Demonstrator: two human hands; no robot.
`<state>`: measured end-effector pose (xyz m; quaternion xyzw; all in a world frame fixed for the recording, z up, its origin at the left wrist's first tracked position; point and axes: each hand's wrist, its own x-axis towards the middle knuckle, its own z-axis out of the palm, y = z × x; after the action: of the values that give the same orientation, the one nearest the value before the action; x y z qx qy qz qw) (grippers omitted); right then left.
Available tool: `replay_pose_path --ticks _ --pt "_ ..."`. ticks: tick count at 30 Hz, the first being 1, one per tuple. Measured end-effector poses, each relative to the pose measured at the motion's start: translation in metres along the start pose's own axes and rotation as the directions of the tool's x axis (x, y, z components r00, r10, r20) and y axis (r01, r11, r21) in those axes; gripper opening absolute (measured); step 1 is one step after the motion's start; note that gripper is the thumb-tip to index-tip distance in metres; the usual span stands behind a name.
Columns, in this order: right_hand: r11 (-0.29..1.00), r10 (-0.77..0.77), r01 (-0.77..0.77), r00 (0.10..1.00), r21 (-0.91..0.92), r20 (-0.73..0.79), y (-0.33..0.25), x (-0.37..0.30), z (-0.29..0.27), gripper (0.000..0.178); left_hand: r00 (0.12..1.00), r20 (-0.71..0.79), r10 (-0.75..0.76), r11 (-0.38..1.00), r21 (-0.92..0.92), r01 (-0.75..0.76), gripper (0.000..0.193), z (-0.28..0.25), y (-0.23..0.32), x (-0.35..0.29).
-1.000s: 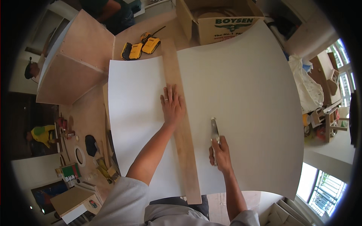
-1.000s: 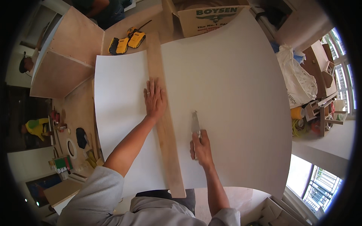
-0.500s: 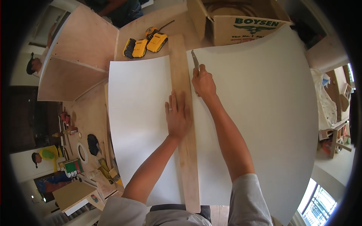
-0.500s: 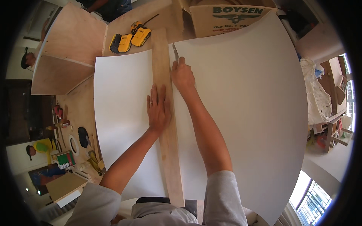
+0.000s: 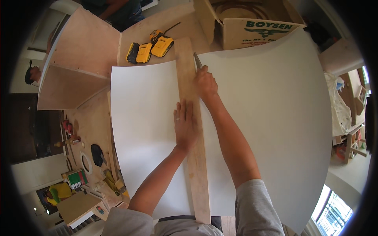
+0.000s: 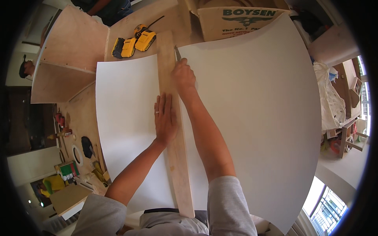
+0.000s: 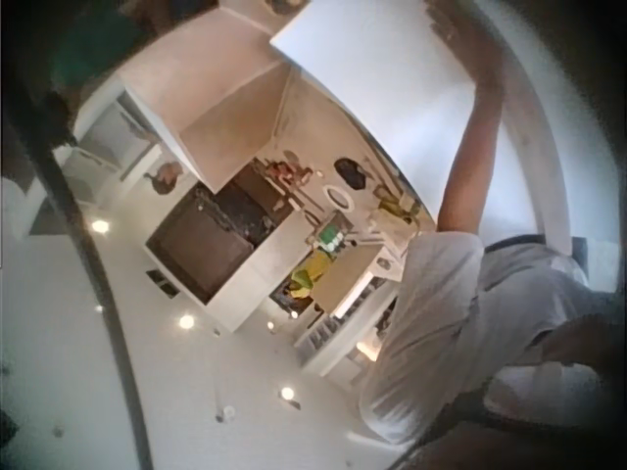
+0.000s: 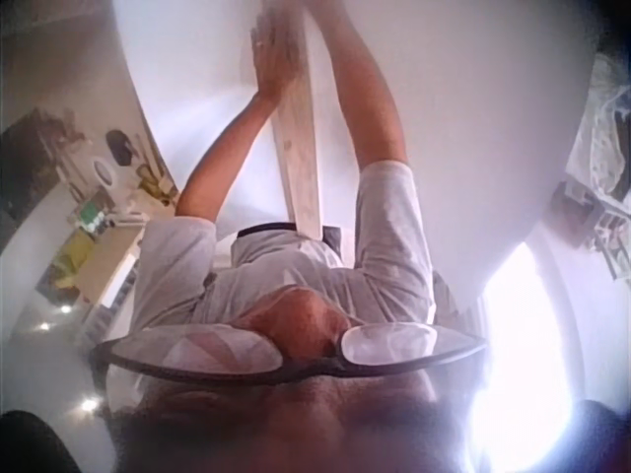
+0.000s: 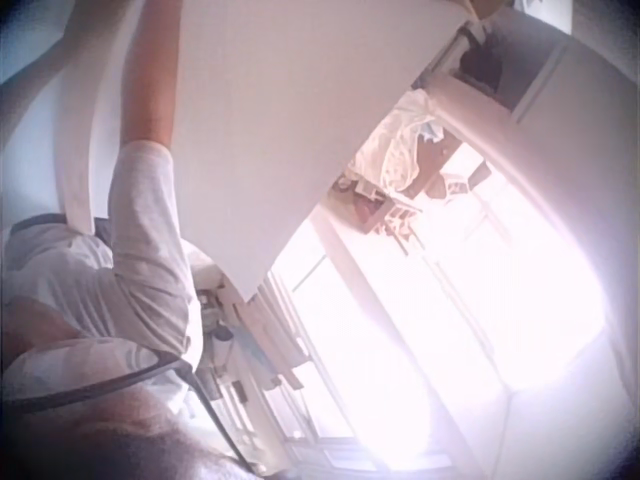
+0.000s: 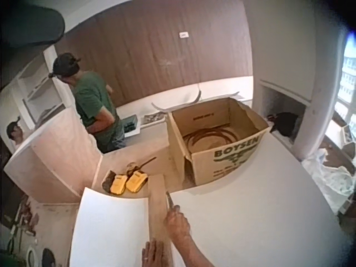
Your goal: The recorder measures a piece of white laminate sheet using a tape measure and pencil, then uses a wooden guide and utility knife to cut it.
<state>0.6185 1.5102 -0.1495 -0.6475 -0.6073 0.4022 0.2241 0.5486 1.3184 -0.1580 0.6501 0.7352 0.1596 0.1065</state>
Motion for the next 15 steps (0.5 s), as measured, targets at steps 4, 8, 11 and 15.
replay_pose_path --ticks 4,8,11,15 --pt "0.995 -0.082 0.079 0.996 -0.064 -0.037 -0.005 -0.002 -0.002 0.026 0.999 -0.015 0.035 0.999 -0.005 -0.036 0.057 -0.002 -0.003 0.0" --pt "0.993 -0.067 0.063 0.997 -0.098 -0.046 -0.006 0.003 0.002 0.023 0.999 -0.024 0.041 0.999 -0.019 -0.041 0.056 0.0 -0.005 0.0" --pt "0.981 -0.092 0.081 0.994 -0.177 -0.055 0.0 0.007 0.011 0.02 0.999 -0.024 0.048 0.997 -0.055 -0.05 0.055 0.002 -0.008 0.0" --pt "0.962 -0.158 0.131 0.982 -0.238 -0.098 0.001 0.01 0.02 0.02 0.999 -0.01 0.046 0.997 -0.056 -0.047 0.055 0.004 -0.012 -0.001"
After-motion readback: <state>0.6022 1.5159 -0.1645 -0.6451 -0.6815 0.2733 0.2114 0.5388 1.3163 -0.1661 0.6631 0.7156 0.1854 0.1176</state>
